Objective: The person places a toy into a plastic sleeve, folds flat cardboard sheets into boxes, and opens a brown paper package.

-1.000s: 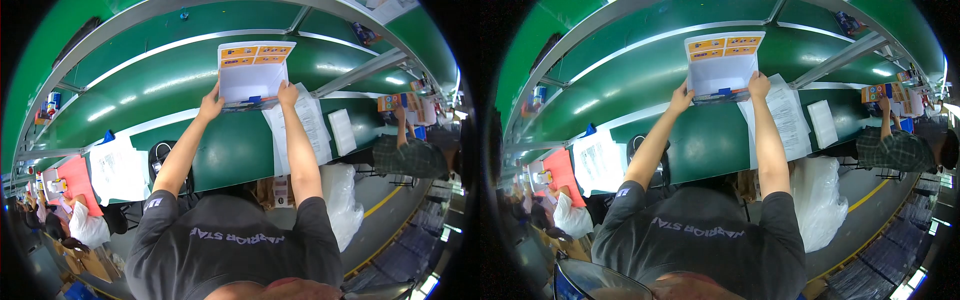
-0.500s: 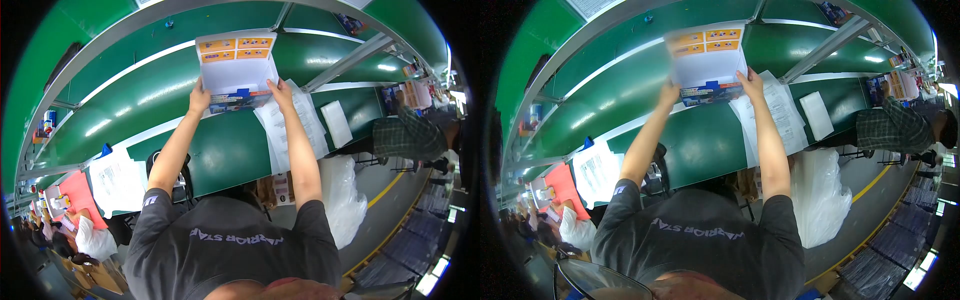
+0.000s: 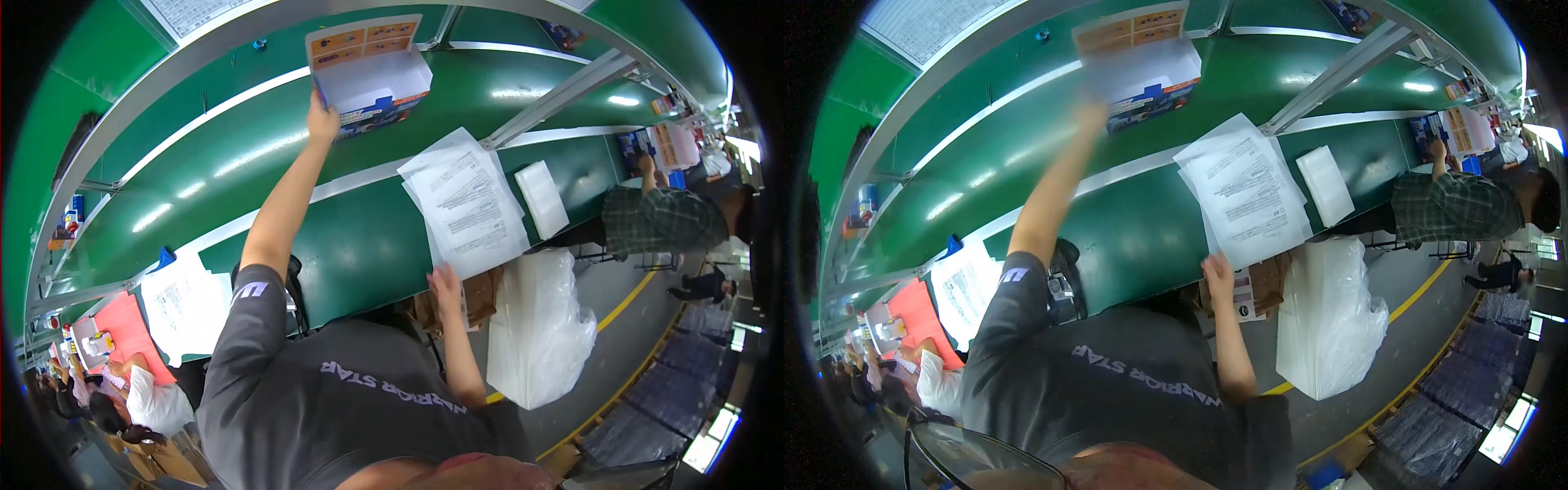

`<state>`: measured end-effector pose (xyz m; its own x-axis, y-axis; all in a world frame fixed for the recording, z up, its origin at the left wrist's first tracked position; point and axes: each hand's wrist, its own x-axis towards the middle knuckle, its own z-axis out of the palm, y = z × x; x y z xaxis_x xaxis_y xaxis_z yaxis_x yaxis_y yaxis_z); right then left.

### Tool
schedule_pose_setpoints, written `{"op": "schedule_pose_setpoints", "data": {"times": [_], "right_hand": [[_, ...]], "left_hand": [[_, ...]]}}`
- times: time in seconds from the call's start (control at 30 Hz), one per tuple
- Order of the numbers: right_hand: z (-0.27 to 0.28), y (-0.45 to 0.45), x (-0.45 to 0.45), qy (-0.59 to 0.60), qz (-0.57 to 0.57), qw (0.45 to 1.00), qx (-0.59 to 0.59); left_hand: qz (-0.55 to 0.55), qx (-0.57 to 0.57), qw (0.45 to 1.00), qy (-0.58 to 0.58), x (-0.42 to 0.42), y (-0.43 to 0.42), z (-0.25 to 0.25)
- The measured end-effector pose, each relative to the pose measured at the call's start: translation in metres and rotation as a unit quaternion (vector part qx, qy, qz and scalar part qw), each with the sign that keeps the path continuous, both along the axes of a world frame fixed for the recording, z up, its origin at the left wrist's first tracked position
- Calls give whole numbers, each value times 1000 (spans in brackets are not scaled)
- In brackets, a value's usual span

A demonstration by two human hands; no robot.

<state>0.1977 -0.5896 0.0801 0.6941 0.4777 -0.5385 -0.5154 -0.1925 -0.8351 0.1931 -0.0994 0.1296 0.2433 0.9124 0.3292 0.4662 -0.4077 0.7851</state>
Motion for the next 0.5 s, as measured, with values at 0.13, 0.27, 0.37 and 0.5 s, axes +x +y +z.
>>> {"op": "schedule_pose_setpoints", "data": {"times": [0.13,0.27,0.37,0.5], "right_hand": [[-24,-62,-26,7,-29,998,-53],[-32,-96,-37,24,-32,992,-121],[-39,-105,-44,30,-42,991,-127],[-39,-103,-52,31,-35,990,-133]], "left_hand": [[25,-59,998,6,20,5,-5],[-26,-77,996,-40,30,18,-14],[-69,-169,980,-76,27,13,3],[-147,-248,948,-137,10,-3,13]]}}
